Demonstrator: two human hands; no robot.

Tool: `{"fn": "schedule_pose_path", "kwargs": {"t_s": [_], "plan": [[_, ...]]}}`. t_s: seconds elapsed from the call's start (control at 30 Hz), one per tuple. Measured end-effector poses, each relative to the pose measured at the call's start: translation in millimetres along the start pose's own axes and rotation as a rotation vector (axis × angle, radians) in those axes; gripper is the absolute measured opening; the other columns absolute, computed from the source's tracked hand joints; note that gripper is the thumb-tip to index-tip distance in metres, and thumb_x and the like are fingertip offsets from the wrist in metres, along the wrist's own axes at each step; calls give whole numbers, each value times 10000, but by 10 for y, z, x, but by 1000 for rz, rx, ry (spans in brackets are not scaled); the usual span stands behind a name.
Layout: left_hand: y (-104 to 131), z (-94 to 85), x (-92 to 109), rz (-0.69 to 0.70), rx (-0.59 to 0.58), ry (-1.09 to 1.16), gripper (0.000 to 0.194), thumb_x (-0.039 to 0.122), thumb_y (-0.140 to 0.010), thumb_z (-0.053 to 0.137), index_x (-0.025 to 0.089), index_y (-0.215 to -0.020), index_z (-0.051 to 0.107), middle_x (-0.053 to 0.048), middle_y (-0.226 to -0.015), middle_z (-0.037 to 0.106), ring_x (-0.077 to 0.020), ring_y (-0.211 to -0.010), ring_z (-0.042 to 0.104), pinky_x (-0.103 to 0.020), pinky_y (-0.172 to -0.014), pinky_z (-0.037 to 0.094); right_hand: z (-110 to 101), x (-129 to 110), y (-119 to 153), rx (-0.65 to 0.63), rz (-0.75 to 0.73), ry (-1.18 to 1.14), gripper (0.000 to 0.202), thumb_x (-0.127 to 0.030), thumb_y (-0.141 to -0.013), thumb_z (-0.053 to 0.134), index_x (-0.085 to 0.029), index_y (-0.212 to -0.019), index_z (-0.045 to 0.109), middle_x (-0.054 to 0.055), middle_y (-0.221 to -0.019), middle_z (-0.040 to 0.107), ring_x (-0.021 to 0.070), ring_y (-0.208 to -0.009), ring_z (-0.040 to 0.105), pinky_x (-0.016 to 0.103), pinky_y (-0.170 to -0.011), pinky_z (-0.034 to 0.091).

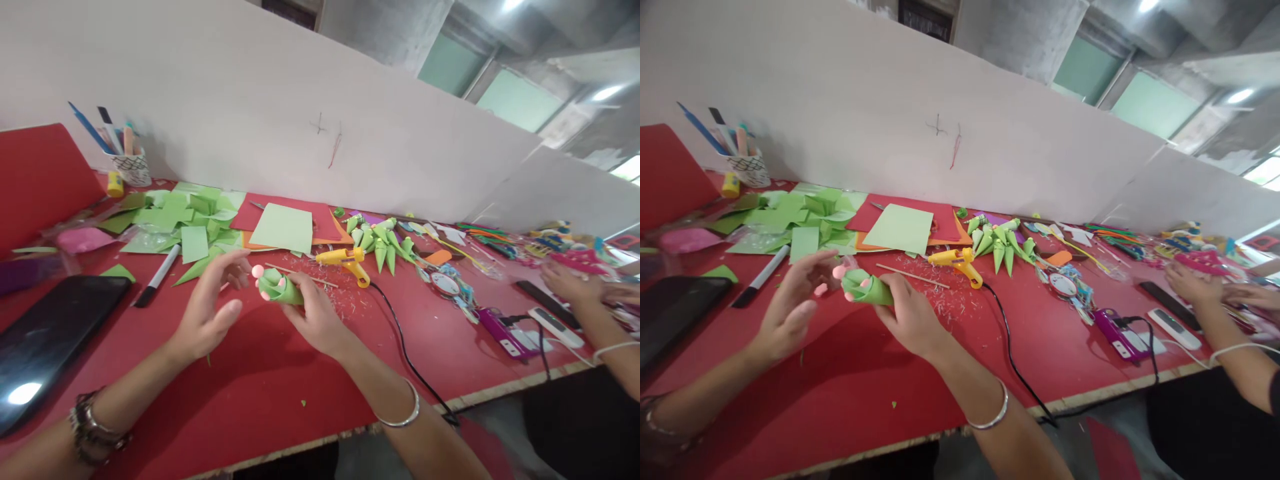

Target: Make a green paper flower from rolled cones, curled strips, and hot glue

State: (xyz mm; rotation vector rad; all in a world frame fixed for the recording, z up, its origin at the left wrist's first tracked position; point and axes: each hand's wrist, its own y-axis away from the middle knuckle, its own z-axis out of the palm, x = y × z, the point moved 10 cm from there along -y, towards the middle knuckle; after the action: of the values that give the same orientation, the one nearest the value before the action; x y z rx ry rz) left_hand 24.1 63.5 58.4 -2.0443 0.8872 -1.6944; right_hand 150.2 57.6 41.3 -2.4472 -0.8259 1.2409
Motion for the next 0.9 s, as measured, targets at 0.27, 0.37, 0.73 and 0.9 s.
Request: {"fn": "schedule_pose_path", "kwargs": {"t_s": [0.27,0.37,0.73,0.9], "plan": [[108,320,-243,-202,-184,-116,345,390,-753,579,190,-1026,511,-24,-821,564,-158,-722,528,-277,-658,463,73,-173,-22,-37,-50,-94,218,-136,-846,401,-191,-1054,439,71,-1005,509,167,-983,490,319,-862,419],[109,292,-279,-191,-139,-99,273,371,-766,567,188,-968,540,-44,-926,588,-184,-818,540,-310,-734,459,166,-170,-22,-102,-48,-129,241,-111,-845,400,-189,-1069,445,69,-1044,517,157,-1019,489,301,-888,404],[62,223,-118,-90,-143,-194,168,243,-814,491,211,-974,529,-31,-929,496,-154,-849,482,-284,-754,434,255,-33,0,-220,37,-26,186,-223,-883,382,-188,-979,537,51,-913,578,153,-897,550,278,-797,435],[74,259,-118,-73,-147,-254,143,263,-776,542,191,-899,545,-31,-918,536,-168,-857,507,-296,-774,436,256,-23,-6,-211,22,-42,153,-237,-852,462,-165,-897,590,43,-837,610,141,-808,567,247,-725,434]]}}
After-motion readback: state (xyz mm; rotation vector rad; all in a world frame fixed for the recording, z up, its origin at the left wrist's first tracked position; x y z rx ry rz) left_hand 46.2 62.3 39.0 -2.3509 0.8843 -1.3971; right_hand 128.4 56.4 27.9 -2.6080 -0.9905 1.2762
